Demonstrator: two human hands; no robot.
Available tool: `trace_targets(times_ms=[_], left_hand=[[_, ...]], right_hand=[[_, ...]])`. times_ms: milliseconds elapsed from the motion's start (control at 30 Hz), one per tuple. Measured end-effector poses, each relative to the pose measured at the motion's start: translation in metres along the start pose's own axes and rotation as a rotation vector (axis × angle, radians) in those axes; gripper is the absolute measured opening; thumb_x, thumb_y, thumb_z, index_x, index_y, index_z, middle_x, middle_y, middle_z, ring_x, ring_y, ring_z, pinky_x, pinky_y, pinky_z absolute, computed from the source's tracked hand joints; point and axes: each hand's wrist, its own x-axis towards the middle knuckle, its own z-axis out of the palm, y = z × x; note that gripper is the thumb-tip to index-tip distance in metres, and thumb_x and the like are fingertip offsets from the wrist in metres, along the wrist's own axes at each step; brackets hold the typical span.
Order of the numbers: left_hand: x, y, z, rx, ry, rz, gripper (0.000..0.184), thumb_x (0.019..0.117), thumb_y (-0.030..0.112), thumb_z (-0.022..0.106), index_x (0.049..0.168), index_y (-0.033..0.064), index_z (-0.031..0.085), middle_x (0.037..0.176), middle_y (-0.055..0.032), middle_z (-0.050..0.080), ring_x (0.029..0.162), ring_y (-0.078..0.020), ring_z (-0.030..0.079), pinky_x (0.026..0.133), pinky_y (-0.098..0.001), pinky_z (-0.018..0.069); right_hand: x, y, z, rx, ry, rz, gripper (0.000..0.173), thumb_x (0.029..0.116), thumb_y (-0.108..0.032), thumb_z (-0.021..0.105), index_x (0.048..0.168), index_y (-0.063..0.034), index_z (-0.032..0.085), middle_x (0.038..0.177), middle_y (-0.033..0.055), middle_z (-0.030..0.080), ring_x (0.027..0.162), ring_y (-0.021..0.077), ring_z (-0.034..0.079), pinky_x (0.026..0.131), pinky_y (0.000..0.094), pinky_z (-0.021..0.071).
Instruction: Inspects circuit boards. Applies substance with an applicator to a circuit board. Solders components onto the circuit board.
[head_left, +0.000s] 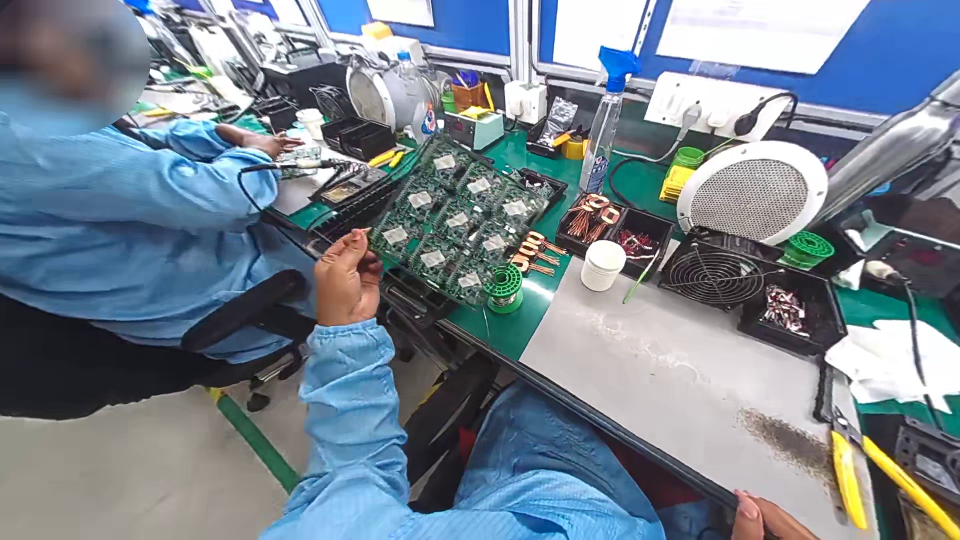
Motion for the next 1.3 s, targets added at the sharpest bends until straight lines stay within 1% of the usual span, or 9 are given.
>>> trace_targets(times_ms=[200, 333, 433, 567, 667, 767, 933, 1067, 1300], left_hand=[[-0.070, -0.018, 0.070, -0.095, -0.266, -0.066, 0.032, 0.1071, 0.007, 0.041, 0.092, 0.0138, 0.068, 0.071, 0.0083, 0.067, 0.062, 0.0005, 0.061, 0.064, -0.0156, 0.0539], [-0.129, -0.044, 0.104, -0.167, -0.406, -0.234, 0.032, 0.1065, 0.006, 0.041, 0.093, 0.0133, 0.069, 0.074, 0.0070, 0.070, 0.066, -0.0005, 0.065, 0.067, -0.0166, 0.0562], [-0.176, -0.060, 0.116, -0.202, -0.490, -0.373, 0.034, 0.1072, 0.006, 0.040, 0.093, 0.0118, 0.070, 0.080, 0.0052, 0.073, 0.071, -0.0020, 0.068, 0.070, -0.0185, 0.0586], [-0.212, -0.076, 0.121, -0.208, -0.575, -0.453, 0.033, 0.1051, 0.005, 0.044, 0.094, 0.0133, 0.074, 0.083, 0.0054, 0.075, 0.074, -0.0016, 0.070, 0.072, -0.0184, 0.0590], [-0.224, -0.087, 0.116, -0.199, -0.676, -0.461, 0.026, 0.1050, 0.008, 0.048, 0.097, 0.0150, 0.072, 0.088, 0.0057, 0.075, 0.077, -0.0017, 0.070, 0.072, -0.0184, 0.0589], [-0.216, -0.101, 0.107, -0.231, -0.907, -0.416, 0.015, 0.1033, 0.024, 0.060, 0.106, 0.0195, 0.073, 0.095, 0.0078, 0.074, 0.083, -0.0017, 0.070, 0.074, -0.0191, 0.0591], [-0.195, -0.109, 0.109, -0.226, -1.256, -0.524, 0.067, 0.0985, 0.051, 0.062, 0.149, 0.0098, 0.047, 0.130, 0.0001, 0.066, 0.096, -0.0074, 0.068, 0.080, -0.0241, 0.0586], [-0.196, -0.106, 0.121, -0.223, -1.281, -0.617, 0.071, 0.0989, 0.026, 0.065, 0.156, 0.0018, 0.030, 0.132, -0.0009, 0.066, 0.113, -0.0100, 0.068, 0.098, -0.0307, 0.0581], [-0.207, -0.103, 0.122, -0.012, -1.173, -0.499, 0.068, 0.0871, -0.004, 0.059, 0.148, -0.0071, 0.030, 0.114, 0.0004, 0.070, 0.097, -0.0027, 0.071, 0.087, -0.0232, 0.0605]], right_hand=[[0.011, -0.025, -0.007, 0.465, -0.245, 0.157, 0.022, 0.1059, -0.032, 0.055, 0.104, -0.0213, 0.073, 0.105, -0.0151, 0.072, 0.105, -0.0045, 0.065, 0.093, 0.0169, 0.0538], [0.020, -0.044, -0.005, 0.658, -0.350, 0.253, 0.035, 0.1056, -0.041, 0.054, 0.134, -0.0227, 0.065, 0.109, -0.0101, 0.075, 0.095, 0.0011, 0.070, 0.082, 0.0196, 0.0588], [0.022, -0.059, -0.002, 0.849, -0.391, 0.391, 0.069, 0.1046, -0.044, 0.054, 0.158, -0.0056, 0.030, 0.125, -0.0017, 0.071, 0.097, 0.0062, 0.071, 0.083, 0.0249, 0.0607], [0.019, -0.064, -0.002, 1.043, -0.335, 0.556, 0.066, 0.1063, -0.032, 0.054, 0.159, -0.0090, 0.023, 0.139, -0.0064, 0.061, 0.117, 0.0067, 0.065, 0.097, 0.0289, 0.0579], [0.023, -0.056, -0.002, 1.083, -0.241, 0.598, 0.053, 0.1060, -0.024, 0.055, 0.154, -0.0167, 0.033, 0.128, -0.0071, 0.067, 0.101, 0.0076, 0.072, 0.073, 0.0250, 0.0639], [0.031, -0.035, -0.009, 1.180, -0.240, 0.589, 0.048, 0.1043, -0.021, 0.058, 0.151, -0.0191, 0.045, 0.130, -0.0027, 0.069, 0.099, 0.0079, 0.073, 0.067, 0.0236, 0.0632], [0.042, -0.002, -0.026, 1.184, -0.353, 0.595, 0.047, 0.1014, -0.024, 0.062, 0.146, -0.0148, 0.054, 0.130, -0.0035, 0.070, 0.100, 0.0034, 0.071, 0.078, 0.0207, 0.0611], [0.053, 0.010, -0.028, 1.183, -0.552, 0.566, 0.048, 0.1022, -0.024, 0.061, 0.149, -0.0146, 0.053, 0.135, -0.0053, 0.067, 0.114, 0.0033, 0.067, 0.097, 0.0213, 0.0559], [0.073, 0.024, -0.029, 0.956, -0.673, 0.454, 0.045, 0.1025, -0.032, 0.060, 0.147, -0.0251, 0.056, 0.137, -0.0148, 0.065, 0.121, -0.0012, 0.062, 0.103, 0.0181, 0.0509]])
